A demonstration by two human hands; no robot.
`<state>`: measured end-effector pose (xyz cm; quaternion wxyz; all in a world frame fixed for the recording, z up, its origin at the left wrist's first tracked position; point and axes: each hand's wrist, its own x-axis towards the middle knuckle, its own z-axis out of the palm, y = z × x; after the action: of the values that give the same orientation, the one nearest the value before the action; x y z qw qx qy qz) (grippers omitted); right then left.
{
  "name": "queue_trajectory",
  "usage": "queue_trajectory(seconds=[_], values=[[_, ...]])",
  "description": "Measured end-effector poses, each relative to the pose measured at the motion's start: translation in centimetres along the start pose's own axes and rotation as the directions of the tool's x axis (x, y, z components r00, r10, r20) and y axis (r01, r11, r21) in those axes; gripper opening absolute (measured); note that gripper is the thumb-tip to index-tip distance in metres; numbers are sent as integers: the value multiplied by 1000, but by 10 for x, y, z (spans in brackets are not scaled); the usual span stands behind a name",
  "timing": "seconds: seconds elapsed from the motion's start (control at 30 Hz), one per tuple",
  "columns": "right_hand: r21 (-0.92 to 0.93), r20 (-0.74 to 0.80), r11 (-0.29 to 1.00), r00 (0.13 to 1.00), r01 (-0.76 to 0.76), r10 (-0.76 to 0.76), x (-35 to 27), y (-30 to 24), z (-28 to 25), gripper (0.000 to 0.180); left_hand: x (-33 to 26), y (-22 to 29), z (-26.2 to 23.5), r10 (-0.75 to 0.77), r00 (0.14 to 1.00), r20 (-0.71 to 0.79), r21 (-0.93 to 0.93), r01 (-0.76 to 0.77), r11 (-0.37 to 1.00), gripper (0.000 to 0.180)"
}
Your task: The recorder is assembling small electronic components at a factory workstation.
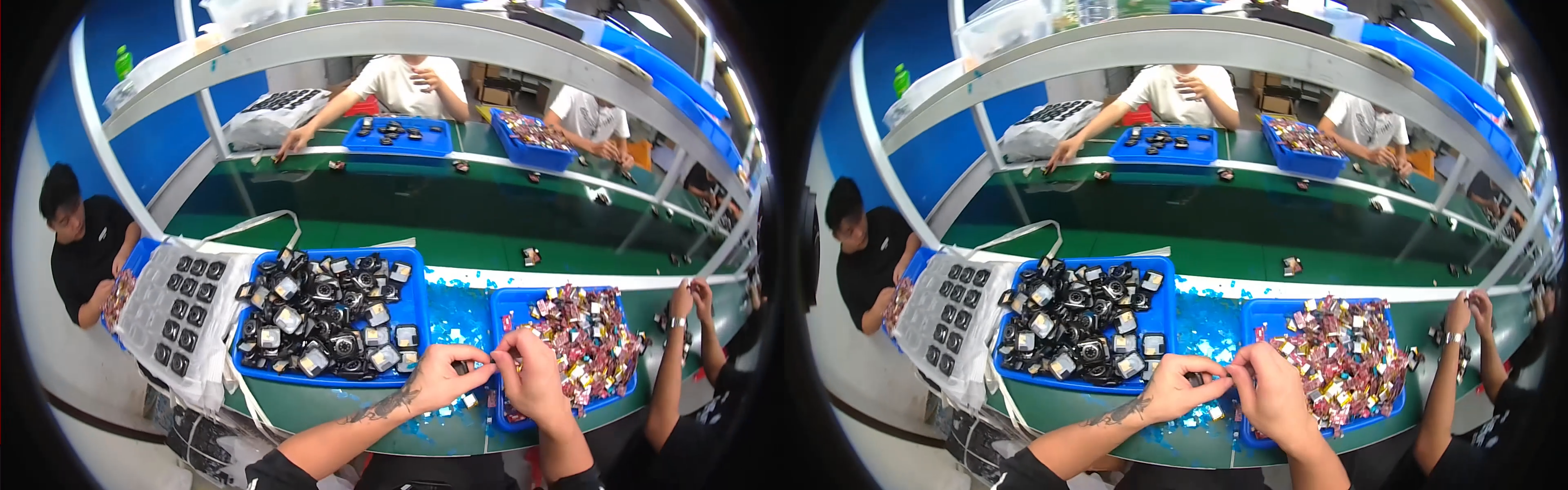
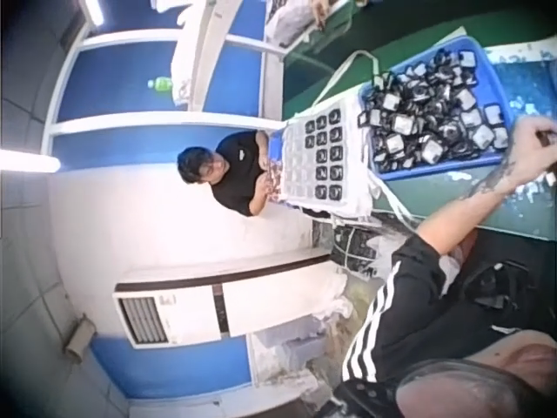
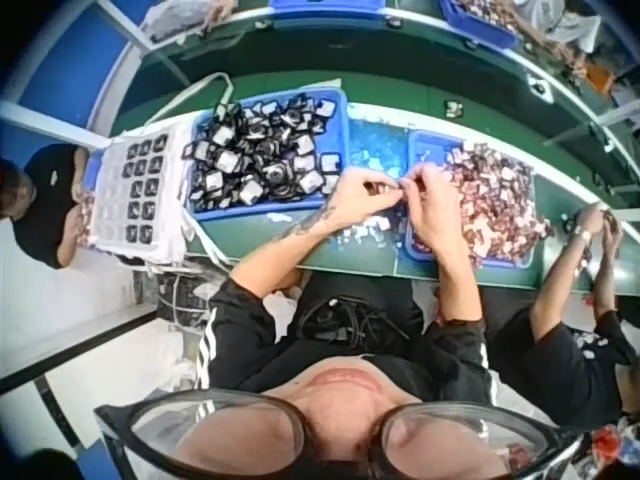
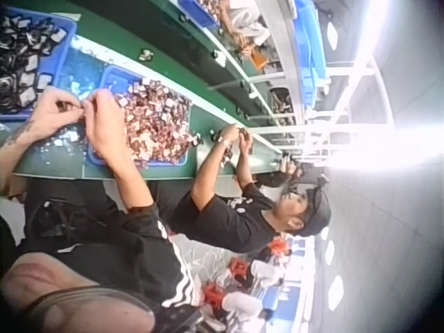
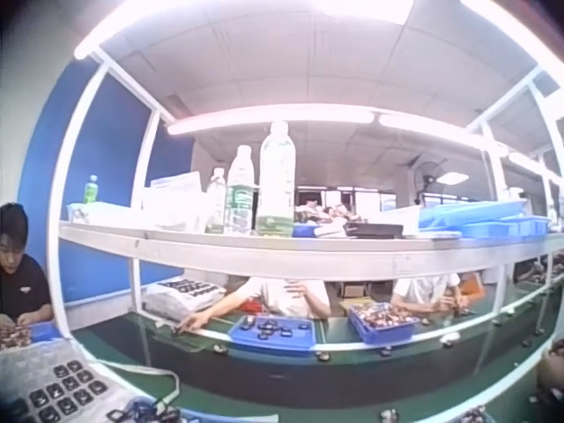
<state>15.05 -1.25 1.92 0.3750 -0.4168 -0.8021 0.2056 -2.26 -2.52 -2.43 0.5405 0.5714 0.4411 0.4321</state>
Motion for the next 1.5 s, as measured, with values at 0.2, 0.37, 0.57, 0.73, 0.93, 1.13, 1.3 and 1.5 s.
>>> queue_trajectory(seconds=[0.2,0.37,0.57,0.73,0.93,1.13,1.3,1.5], values=[[-301,-6,951,997,77,-82,-3,-5,-1,16,3,1,3,15,998,-61,0,-15,1000,13],[-64,10,998,1000,-2,3,-11,-4,-7,7,6,1,1,30,982,-188,-73,-45,996,15],[139,183,974,971,-181,155,-6,5,-5,31,7,4,-9,-196,981,-4,-522,165,837,12],[562,103,823,994,-81,28,3,24,18,18,2,10,-9,-209,968,140,-551,252,795,9],[666,-36,736,979,-125,199,6,22,16,14,12,20,-17,-140,983,-122,-459,69,886,28],[800,71,525,915,-291,398,-23,7,-11,10,9,0,-34,-144,989,-33,-759,69,647,37],[676,205,626,915,-389,347,-33,1,-12,13,14,-1,-7,-38,998,-59,-659,-10,752,26],[197,-21,980,1000,26,-23,-22,3,12,12,14,-1,12,257,964,73,-388,-210,898,28]])
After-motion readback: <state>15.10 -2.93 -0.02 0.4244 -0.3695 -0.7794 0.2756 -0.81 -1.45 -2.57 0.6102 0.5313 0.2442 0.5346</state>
